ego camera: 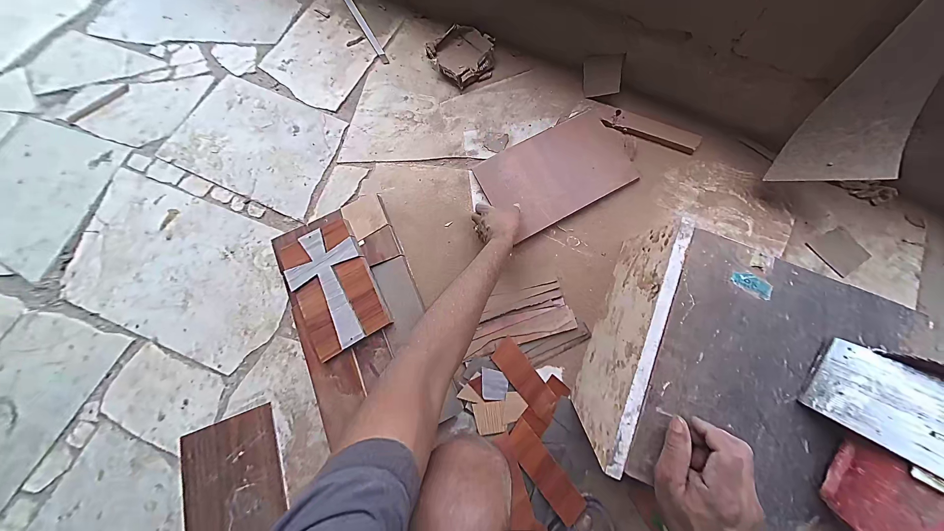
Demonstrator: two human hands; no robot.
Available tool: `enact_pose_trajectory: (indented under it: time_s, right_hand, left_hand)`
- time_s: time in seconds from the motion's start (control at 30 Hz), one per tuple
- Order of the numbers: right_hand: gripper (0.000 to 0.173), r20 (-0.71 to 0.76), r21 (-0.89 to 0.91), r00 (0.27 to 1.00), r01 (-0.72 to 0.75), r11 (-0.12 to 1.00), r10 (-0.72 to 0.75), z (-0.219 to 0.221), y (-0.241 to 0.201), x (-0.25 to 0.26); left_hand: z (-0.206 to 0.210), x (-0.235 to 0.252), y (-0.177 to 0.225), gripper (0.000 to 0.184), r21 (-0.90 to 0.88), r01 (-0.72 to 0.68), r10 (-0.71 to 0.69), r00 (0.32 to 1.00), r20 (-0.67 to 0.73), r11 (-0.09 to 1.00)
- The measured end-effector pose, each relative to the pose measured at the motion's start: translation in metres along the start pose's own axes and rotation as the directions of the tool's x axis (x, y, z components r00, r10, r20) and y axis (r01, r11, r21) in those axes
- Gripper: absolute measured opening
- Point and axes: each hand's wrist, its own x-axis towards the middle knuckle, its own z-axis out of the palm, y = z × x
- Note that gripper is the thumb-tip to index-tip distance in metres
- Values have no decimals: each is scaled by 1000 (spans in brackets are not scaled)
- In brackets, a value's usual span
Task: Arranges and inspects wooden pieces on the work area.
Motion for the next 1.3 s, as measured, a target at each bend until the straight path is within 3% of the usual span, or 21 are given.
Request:
enact_pose_trajectory:
  time_s: [0.1, 0.23, 0.37, 0.47, 0.57, 0.7, 0.77, 0.87, 0.97, 1.1, 1.3]
  right_hand:
    - [31, -4, 3, 1000, -14, 1000, 14, -1, -4, 1]
    - [30, -20, 24, 1000, -19, 1000, 19, 0, -3, 0]
    - [29, -25, 34, 999, -32, 999, 33, -1, -4, 0]
    - [29, -14, 40, 999, -34, 999, 35, -1, -3, 2]
    - [30, -18, 22, 1000, -22, 1000, 22, 2, -1, 2]
    - [29, -30, 6, 999, -12, 1000, 12, 3, 1, 0]
    - [28, -22, -8, 1000, -7, 1000, 7, 3, 1, 1]
    - [29, -4, -46, 1000, -8, 999, 7, 4, 0, 2]
    - [31, 8, -78, 1000, -12, 997, 13, 4, 0, 2]
    - [32, -9, -98, 1000, -15, 995, 15, 3, -1, 1]
    - [35, -35, -94, 999, -45, 995, 42, 3, -2, 0]
  left_hand:
    - [4, 16, 31, 87, -9, 25, -25, 999, -31, 1000]
    - [8, 5, 49, 99, 41, 68, -68, 998, -12, 997]
    - [-5, 23, 53, 107, -146, 158, -165, 985, -41, 977]
    - [-10, 33, 45, 114, -400, 195, -172, 981, 92, 895]
    - [-6, 34, 40, 113, -510, 283, -188, 955, 230, 812]
    - [3, 21, 34, 96, -686, 275, -45, 942, 333, 673]
    - [-1, 12, 37, 79, -750, 287, 75, 910, 408, 596]
    - [-9, 2, 55, 69, -759, 287, 217, 846, 487, 584]
    - [-19, -17, 77, 63, -734, 257, 265, 817, 513, 628]
    - [-39, -74, 95, 60, -720, 217, 244, 844, 477, 659]
    - [-125, -159, 76, 53, -721, 236, 217, 853, 475, 651]
